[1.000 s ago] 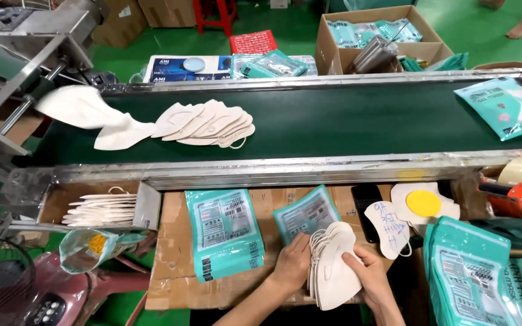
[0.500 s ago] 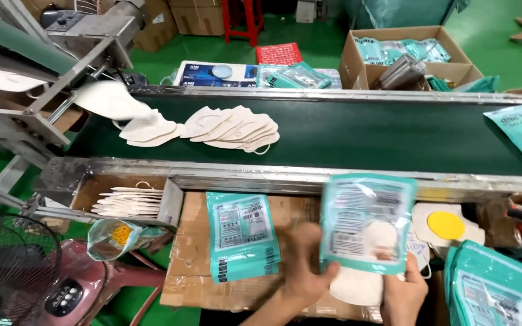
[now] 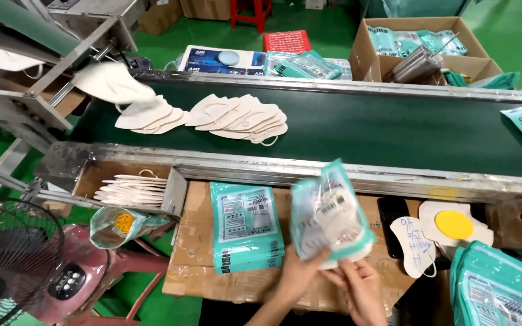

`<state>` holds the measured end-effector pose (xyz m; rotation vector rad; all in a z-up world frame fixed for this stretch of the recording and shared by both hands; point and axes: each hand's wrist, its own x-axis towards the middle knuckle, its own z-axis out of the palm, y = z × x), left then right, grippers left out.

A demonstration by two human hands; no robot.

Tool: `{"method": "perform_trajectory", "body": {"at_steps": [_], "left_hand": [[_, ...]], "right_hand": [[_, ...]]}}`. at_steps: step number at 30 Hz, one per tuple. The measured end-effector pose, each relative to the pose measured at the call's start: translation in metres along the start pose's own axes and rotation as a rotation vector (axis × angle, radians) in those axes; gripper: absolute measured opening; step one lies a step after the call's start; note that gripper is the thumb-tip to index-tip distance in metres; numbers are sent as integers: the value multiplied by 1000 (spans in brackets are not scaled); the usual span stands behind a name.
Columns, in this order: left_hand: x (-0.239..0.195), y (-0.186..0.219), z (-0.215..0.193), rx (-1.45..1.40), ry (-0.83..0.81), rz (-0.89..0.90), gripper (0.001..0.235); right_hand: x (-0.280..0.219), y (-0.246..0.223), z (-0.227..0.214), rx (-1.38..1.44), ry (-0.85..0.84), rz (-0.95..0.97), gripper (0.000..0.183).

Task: Packing several face masks into plastic bags on a conveyor belt line.

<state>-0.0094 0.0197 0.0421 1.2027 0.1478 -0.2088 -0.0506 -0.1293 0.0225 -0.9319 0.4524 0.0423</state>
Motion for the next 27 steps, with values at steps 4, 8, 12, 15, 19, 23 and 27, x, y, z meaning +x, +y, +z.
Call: {"method": "perform_trajectory", "body": {"at_steps": [4,8,12,15,19,23,27], "left_hand": [[-23,-1,10,-109,-323,137,38],[-57,82,9,508,-627,248,34],[-65,158,11,1062,-208,1091,45],[-44,175,12,861,-261,981,43],[-36,142,-4,811,-455,785,20],[-32,130,-15,263,-209,605,25],[-27,115,-17,300,84,513,18]], "right_hand": [[42,33,-60,207,-14,-111,24],[28,-16,-62,-532,-9,-347,25],[-48,-104,50,-1053,-99,-692,33],[-48,-89,39,-1321,-201,-766,27],[-52,-92,59,-1273,-182,-788,30],[-50,-99,72,-673,144,-892,34],[-31,-81,39,-372,77,-639,9]]}}
